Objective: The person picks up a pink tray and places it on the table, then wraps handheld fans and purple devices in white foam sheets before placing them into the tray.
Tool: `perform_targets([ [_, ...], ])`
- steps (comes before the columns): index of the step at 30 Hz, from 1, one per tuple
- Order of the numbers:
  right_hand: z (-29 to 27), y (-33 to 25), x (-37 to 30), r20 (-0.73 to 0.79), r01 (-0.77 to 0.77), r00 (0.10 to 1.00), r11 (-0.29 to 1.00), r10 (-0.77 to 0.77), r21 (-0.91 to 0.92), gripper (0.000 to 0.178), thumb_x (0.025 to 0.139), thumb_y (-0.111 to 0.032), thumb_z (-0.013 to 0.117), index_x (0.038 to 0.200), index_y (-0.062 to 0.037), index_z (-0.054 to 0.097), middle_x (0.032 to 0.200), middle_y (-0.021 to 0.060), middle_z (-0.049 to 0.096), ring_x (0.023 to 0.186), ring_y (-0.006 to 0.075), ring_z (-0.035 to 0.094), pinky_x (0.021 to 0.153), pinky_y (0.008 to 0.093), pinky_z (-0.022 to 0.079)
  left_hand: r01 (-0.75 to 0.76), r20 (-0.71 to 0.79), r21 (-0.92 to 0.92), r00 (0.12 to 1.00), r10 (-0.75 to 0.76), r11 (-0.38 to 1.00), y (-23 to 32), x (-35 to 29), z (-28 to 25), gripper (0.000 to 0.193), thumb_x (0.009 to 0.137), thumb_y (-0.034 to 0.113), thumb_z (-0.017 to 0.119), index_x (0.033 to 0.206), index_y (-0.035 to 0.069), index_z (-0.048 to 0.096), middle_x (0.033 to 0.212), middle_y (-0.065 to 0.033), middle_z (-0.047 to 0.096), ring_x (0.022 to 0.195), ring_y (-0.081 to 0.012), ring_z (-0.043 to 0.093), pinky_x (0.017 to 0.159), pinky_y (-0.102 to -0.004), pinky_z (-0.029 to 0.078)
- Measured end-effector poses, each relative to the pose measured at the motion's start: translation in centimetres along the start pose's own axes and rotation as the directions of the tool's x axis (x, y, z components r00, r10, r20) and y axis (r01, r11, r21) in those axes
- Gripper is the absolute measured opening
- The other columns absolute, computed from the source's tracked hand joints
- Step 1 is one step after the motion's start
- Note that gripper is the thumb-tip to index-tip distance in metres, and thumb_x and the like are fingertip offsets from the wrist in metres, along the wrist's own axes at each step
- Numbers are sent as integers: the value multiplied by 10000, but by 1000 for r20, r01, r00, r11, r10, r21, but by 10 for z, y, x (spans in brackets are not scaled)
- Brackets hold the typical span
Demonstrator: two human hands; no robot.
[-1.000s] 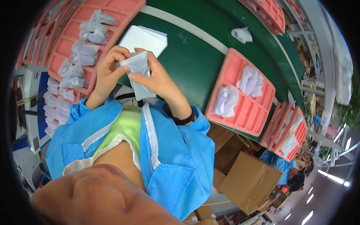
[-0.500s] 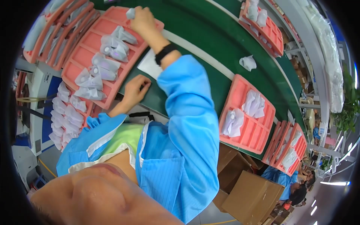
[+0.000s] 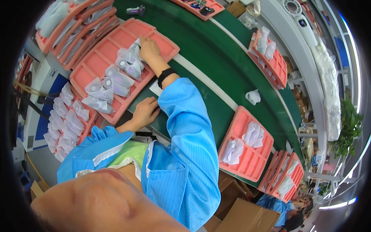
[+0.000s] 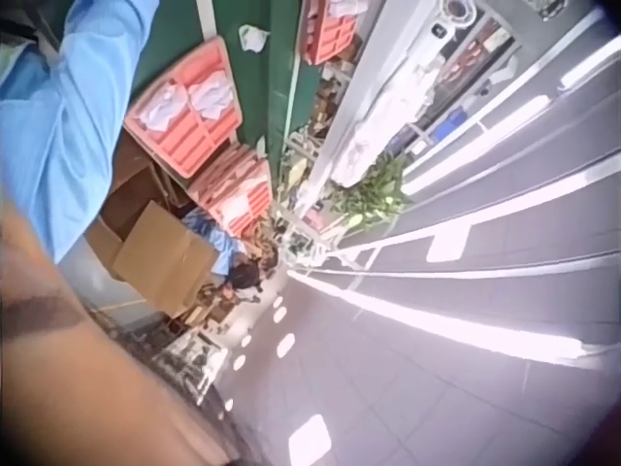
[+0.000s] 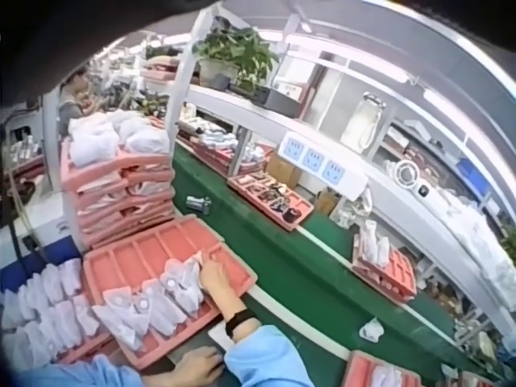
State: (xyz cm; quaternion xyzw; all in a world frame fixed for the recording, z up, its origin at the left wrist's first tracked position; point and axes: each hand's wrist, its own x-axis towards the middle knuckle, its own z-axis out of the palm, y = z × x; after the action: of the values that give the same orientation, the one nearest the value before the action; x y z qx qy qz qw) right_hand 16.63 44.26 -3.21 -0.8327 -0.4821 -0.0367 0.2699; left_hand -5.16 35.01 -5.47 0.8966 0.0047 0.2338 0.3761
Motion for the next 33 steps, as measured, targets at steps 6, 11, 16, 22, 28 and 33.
perform_targets([
  [6,-70,-5,-59,136,205,963,960,-232,189,673,798,-196,651,1390,-24,381,1307,264,483,1225,405,460,983,423,424,-7,-8,-38,1000,6,999,-5,-6,1,99,744,76,645,831,47,607,817,-98,563,798,-307,568,669,-406,471],
  [11,-183,-22,-200,207,39,976,990,-66,133,453,820,-167,676,1231,-15,562,1240,212,561,1106,356,574,896,374,486,-14,-24,-36,1000,13,999,-4,-6,0,76,754,67,645,822,59,611,805,-95,563,788,-299,573,666,-404,468],
  [16,-169,-5,-355,-100,-472,807,737,582,484,260,881,-136,637,1099,6,625,873,129,680,761,177,661,667,269,519,-26,-28,-10,999,26,1000,-1,-2,5,72,754,53,646,816,59,611,800,-97,564,777,-297,580,661,-399,462],
  [22,-114,-1,-440,-539,-747,437,624,720,228,124,865,-139,657,856,-17,678,645,97,634,521,156,584,498,283,448,-45,1,-2,999,45,999,2,2,10,79,753,39,637,820,55,599,780,-101,547,762,-293,570,652,-393,450],
  [28,-130,6,-434,-633,-709,510,701,583,74,112,839,-102,659,767,-16,646,585,120,559,491,230,548,476,316,415,-64,25,55,998,63,996,7,3,14,81,787,-20,616,853,22,595,762,-110,537,696,-254,555,624,-329,443],
  [33,-122,11,-446,-645,-702,456,693,613,163,122,806,-74,675,725,-16,605,580,110,537,498,253,524,454,349,393,1,7,133,1000,-2,991,7,4,15,64,801,1,635,858,13,610,738,-98,525,657,-233,543,580,-322,424],
])
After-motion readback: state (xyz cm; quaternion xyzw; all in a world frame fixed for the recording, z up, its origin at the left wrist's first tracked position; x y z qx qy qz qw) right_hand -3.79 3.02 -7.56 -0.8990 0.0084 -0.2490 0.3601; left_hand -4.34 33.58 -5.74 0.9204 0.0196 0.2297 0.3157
